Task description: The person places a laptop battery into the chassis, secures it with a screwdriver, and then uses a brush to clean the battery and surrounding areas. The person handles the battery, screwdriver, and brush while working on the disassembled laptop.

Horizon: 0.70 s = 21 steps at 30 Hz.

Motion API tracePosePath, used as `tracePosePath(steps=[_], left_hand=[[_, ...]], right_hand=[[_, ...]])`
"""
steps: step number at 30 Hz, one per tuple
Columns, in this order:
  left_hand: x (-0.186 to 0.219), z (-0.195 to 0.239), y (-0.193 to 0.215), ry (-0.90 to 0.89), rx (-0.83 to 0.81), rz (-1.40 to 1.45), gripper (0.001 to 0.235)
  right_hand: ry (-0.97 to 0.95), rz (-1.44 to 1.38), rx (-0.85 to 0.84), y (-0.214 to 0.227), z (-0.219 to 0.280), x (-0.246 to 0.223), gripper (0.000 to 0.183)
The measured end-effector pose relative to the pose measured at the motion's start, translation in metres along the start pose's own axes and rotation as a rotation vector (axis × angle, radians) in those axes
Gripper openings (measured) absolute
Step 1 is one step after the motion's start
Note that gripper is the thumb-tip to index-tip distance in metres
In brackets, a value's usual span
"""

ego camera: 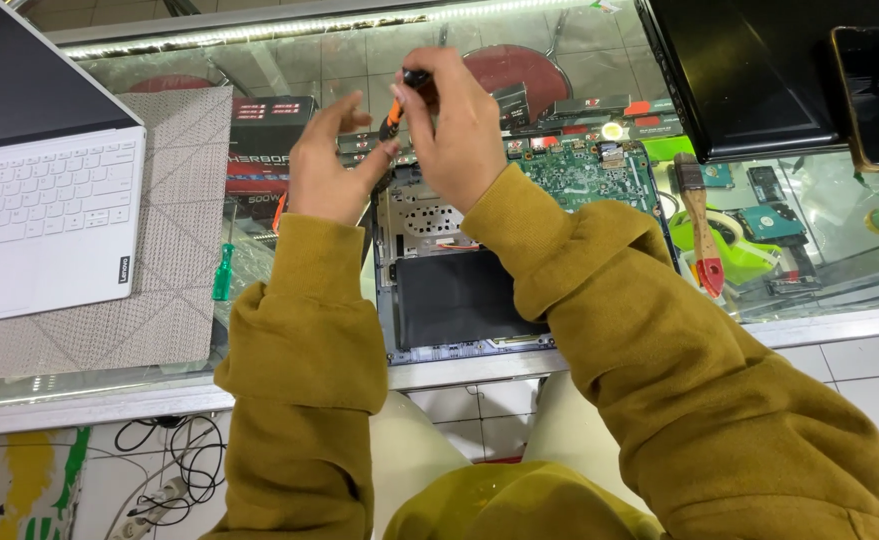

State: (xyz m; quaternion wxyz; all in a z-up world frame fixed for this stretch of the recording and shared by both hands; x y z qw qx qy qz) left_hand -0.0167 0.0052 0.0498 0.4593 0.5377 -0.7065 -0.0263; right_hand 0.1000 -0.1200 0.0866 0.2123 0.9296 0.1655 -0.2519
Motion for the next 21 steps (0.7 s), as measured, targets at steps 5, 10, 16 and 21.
tracePosePath(steps=[5,10,16,21], left_hand=[[-0.004,-0.002,0.012,0.288,0.018,0.124,0.029],[-0.008,-0.001,0.005,0.445,-0.174,0.204,0.030],[-0.016,-0.001,-0.003,0.529,-0.188,0.334,0.027],[-0.019,0.002,-0.005,0.445,-0.245,0.323,0.012]], right_hand=[[-0.156,-0.180,0.103,0.020,-0.010,0.007,0.015],[-0.255,-0.362,0.166,0.028,-0.015,0.020,0.014],[-0.312,-0.425,0.182,0.028,-0.014,0.027,0.014],[-0.310,-0.432,0.180,0.027,-0.014,0.028,0.014]])
Point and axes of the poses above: each hand's wrist, its own z-axis away from the middle knuckle, its own y-axis out of the back of the hand, x = y × z, the point moved 2 cm from there along -z, towards the middle knuckle, and after that the axes turned 7 degrees about -y, right-handed, at the moved point
